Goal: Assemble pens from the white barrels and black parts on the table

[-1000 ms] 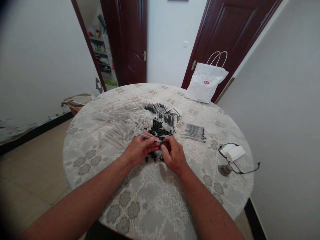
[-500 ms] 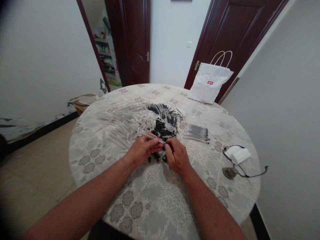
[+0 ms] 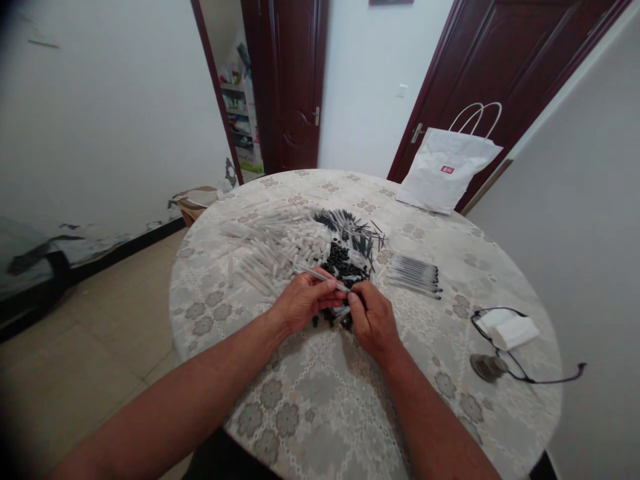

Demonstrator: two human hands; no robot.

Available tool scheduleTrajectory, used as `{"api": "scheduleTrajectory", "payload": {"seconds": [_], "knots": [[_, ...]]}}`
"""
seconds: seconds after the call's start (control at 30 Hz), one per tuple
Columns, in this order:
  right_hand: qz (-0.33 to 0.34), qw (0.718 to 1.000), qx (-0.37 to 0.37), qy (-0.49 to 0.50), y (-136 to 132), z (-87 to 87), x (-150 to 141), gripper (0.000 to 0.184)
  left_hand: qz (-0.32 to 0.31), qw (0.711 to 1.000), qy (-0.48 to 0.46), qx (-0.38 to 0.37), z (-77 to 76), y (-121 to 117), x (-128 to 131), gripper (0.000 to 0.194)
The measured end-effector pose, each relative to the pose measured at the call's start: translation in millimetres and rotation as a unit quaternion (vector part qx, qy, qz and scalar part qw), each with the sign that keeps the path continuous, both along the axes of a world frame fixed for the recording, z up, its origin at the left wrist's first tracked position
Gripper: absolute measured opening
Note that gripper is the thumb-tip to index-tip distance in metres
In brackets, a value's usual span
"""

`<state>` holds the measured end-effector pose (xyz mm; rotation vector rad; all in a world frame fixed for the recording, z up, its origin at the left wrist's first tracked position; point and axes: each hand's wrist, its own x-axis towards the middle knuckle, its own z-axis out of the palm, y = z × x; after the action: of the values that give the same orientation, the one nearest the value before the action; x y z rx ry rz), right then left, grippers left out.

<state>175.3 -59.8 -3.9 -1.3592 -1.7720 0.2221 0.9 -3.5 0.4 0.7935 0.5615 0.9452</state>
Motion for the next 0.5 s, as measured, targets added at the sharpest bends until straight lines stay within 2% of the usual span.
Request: {"api": "scheduleTrajectory", "payload": {"seconds": [0.37,0.5], "knots": [[-0.001,0.998,-0.057,0.023,-0.8,-3.6,2.3,0.035,0.005,1.0,0.006,0.019,-1.4,-1.8,1.2,0.041],[0.004,1.0,-0.023,0.006,0.1,-3.8,2.1,0.022,0.014,0.997,0.046,0.061,2.6,-4.6,0.6,0.037]]}}
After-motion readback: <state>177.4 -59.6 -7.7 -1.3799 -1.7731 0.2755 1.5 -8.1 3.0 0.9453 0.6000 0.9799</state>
